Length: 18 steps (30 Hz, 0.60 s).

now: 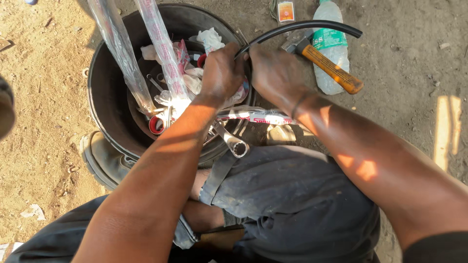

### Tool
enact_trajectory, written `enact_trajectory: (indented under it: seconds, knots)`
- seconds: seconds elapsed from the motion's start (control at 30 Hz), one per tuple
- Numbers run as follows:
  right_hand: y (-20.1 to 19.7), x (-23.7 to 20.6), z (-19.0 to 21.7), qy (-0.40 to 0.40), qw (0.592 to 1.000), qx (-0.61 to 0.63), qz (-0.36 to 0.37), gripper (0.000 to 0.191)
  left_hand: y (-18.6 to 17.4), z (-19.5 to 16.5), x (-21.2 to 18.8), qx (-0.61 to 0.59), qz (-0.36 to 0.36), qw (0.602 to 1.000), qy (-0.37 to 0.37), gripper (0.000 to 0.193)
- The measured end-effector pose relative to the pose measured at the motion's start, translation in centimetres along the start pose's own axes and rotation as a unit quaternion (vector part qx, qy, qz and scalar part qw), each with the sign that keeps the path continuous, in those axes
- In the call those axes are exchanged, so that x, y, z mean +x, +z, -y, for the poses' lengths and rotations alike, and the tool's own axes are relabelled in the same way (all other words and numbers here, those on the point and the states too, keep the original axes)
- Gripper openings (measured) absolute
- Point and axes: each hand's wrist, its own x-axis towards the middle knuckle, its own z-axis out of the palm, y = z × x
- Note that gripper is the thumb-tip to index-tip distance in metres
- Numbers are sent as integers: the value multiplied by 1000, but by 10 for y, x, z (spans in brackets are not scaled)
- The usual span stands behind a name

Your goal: The person sits on the ground and assembles plumbing components by hand. They connect a brass fitting to a black rubber hose, then attach a metal nut and a threaded adapter, tightening each by hand.

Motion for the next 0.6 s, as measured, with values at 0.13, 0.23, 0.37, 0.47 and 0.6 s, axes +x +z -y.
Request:
enact_trajectory:
  seconds: [0.13,0.23,0.37,0.47,0.6]
  knots:
    - [4,9,-2,-37,999,12,-26,19,-3,-6,1,10,10,1000,-25,17]
    - [1,-4,-8,-33,999,5,0,16,-3,-10,2,24,7,999,-46,21]
    - [-2,-24,-8,-31,998,-56,17,11,-7,-9,-5,11,30,999,12,21]
    - [-2,-23,-4,12,999,-34,36,18,-6,-9,-9,23,46,998,-22,21]
    - [-1,-7,-2,13,1000,25,14,18,-2,-12,-9,-12,16,1000,25,16]
